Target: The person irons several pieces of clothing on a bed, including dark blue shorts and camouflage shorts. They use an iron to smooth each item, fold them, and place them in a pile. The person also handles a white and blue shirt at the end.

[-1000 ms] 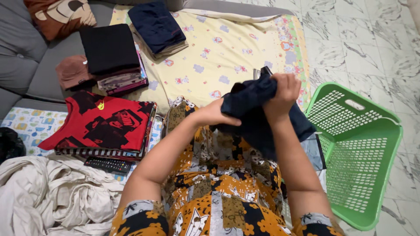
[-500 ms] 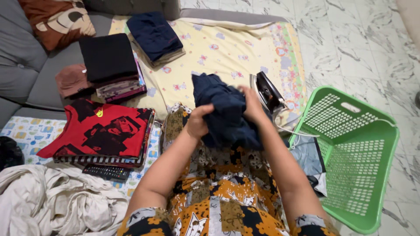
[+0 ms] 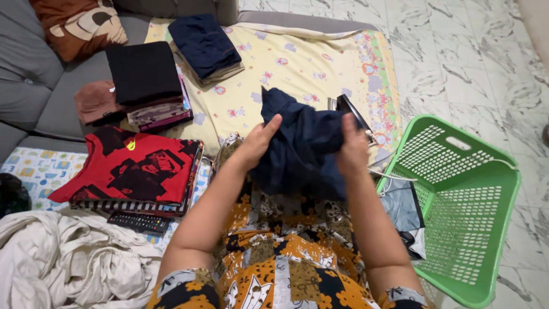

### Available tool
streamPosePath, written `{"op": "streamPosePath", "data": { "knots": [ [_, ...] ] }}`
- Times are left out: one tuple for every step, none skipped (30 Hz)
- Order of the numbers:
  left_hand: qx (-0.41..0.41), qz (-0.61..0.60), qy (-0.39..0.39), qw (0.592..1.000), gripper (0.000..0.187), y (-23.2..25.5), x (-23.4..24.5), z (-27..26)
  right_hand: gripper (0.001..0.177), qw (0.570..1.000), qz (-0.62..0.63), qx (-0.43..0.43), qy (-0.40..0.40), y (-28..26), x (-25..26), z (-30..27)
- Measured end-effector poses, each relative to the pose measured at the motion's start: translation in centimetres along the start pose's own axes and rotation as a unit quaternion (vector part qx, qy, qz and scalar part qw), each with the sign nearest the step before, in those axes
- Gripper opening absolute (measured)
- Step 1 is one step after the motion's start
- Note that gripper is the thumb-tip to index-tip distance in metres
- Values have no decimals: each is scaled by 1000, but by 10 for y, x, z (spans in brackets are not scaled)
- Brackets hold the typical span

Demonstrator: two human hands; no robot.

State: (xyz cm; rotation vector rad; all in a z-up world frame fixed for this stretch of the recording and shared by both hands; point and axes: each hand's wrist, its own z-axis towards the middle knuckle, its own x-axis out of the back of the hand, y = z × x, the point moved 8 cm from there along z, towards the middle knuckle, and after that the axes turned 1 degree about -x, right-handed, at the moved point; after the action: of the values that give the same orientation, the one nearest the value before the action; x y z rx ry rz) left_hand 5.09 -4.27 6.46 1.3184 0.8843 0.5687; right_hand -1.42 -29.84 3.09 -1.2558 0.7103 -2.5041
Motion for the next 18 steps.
{"op": "streamPosePath", "data": {
  "knots": [
    [6,21,-16,1000,65,3,1,-3,46,997,-35,41,54,6,19,7],
    [10,44,-34,998,63,7,3,-3,47,988,-70,82,109,10,41,17],
    [4,116,-40,992,62,10,10,-7,37,988,17,-10,151,38,70,30],
    [-1,186,-45,981,62,10,15,-12,39,964,-38,108,241,32,115,32],
    [-7,256,-51,965,63,9,21,-17,34,945,78,48,313,54,154,36],
    [57,220,-95,969,59,-5,23,-25,40,871,-201,167,416,27,187,26],
    [120,182,-139,966,57,-21,23,-33,37,878,-126,157,435,35,218,33],
    [180,144,-184,955,57,-34,21,-40,34,878,-26,146,455,44,245,42],
    [172,59,-168,969,55,-35,22,-40,31,873,50,142,465,48,261,56],
    [164,-28,-152,974,53,-34,23,-37,29,880,99,136,444,46,263,76],
    [156,-114,-135,972,51,-30,25,-32,28,885,147,128,422,44,260,99],
    [127,-204,-85,967,51,-24,30,-24,27,892,186,120,394,41,252,122],
    [97,-292,-34,951,51,-15,38,-12,26,897,218,117,366,36,241,146],
    [22,-305,-14,952,54,8,50,4,26,900,250,115,339,29,228,168],
    [-53,-315,8,948,59,35,66,17,27,900,271,124,318,22,217,186],
    [-143,-296,17,944,61,68,86,22,28,900,275,153,303,11,213,201],
    [-194,-297,57,933,55,88,104,25,30,900,265,191,290,1,213,213],
    [-248,-297,93,918,51,110,124,27,32,900,239,231,281,-9,217,226]
  ]
}}
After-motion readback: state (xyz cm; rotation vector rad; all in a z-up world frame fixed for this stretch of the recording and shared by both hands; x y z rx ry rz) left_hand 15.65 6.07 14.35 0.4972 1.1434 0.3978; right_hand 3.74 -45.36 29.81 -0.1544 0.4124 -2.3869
